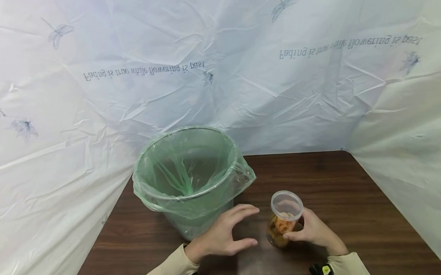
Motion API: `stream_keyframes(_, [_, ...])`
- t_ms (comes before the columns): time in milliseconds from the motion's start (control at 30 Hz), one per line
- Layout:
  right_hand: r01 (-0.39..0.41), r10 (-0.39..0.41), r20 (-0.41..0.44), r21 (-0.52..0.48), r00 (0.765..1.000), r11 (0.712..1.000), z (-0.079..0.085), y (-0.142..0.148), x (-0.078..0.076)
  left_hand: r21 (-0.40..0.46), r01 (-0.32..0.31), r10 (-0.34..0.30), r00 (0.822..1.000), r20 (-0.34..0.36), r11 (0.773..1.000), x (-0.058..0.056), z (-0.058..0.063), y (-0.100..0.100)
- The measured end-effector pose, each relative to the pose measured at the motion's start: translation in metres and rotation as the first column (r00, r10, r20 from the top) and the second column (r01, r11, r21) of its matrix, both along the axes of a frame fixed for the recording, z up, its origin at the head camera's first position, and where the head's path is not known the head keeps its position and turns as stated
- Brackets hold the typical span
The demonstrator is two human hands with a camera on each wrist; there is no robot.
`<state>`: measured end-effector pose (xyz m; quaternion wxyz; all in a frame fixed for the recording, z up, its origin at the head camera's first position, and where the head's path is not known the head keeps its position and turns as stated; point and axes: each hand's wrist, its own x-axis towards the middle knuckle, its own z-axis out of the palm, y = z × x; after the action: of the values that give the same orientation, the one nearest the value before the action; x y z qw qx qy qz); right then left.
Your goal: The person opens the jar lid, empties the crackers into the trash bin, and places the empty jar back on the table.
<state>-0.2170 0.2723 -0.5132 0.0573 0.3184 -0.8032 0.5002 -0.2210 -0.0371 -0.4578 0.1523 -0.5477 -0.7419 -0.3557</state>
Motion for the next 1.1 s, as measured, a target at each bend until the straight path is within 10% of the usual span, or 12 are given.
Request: stream_keyframes(1100, [0.106,-0.107,-0.049,-0.032,0.993,0.994,-0.012,-0.004,0.005,0.088,-0.048,0.046,0.999,0.024,0.995,-0.004,-0.008,0.014])
